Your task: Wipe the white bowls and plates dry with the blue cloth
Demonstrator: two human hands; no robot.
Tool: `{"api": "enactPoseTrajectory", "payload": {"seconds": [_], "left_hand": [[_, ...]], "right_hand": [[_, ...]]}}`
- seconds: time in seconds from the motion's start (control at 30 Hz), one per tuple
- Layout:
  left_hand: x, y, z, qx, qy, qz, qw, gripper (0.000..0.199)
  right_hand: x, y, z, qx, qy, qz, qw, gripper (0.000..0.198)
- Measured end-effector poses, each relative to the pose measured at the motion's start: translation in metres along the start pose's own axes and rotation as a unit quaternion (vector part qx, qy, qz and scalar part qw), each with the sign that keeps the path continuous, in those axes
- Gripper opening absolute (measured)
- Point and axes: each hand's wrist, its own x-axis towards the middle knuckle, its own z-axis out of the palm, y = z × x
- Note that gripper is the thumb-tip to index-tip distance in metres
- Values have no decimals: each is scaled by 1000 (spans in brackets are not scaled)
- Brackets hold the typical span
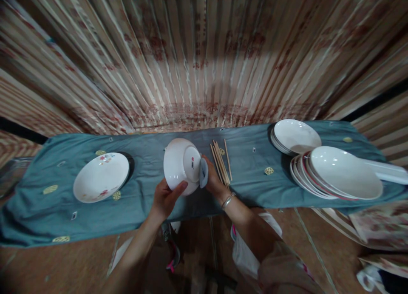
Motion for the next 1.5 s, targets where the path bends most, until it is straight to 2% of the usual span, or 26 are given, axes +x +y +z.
{"api": "enactPoseTrajectory", "payload": {"seconds": [0.23, 0.3, 0.43, 0.67, 0.87, 1.07, 1.17, 1.27, 1.5], "left_hand": [[3, 9, 0, -98, -78, 13, 992, 42], [6, 8, -3, -116, -67, 0, 991, 46], [12, 6, -2, -141, 3, -85, 986, 52], [15, 2, 14, -174, -36, -129, 976, 47], [15, -2, 20, -142, -46, -168, 974, 43], [9, -5, 27, -80, -59, -137, 986, 37], [6, -5, 34, -54, -55, -118, 990, 39], [3, -4, 39, -19, -49, -97, 994, 35], [5, -2, 45, 52, -35, -18, 998, 29]], "right_hand": [[18, -9, -13, -7, 14, -2, 1000, 41], [25, -14, -20, -27, 39, -17, 999, 41], [34, -27, -36, -63, 65, -47, 995, 38], [31, -45, -58, -125, 8, -88, 988, 35], [29, -47, -66, -159, -19, -97, 982, 41], [27, -51, -68, -217, -31, -124, 968, 46], [23, -57, -62, -260, -52, -167, 950, 47], [12, -64, -53, -308, -84, -228, 920, 48], [-34, -65, -25, -433, -143, -355, 816, 47]]}}
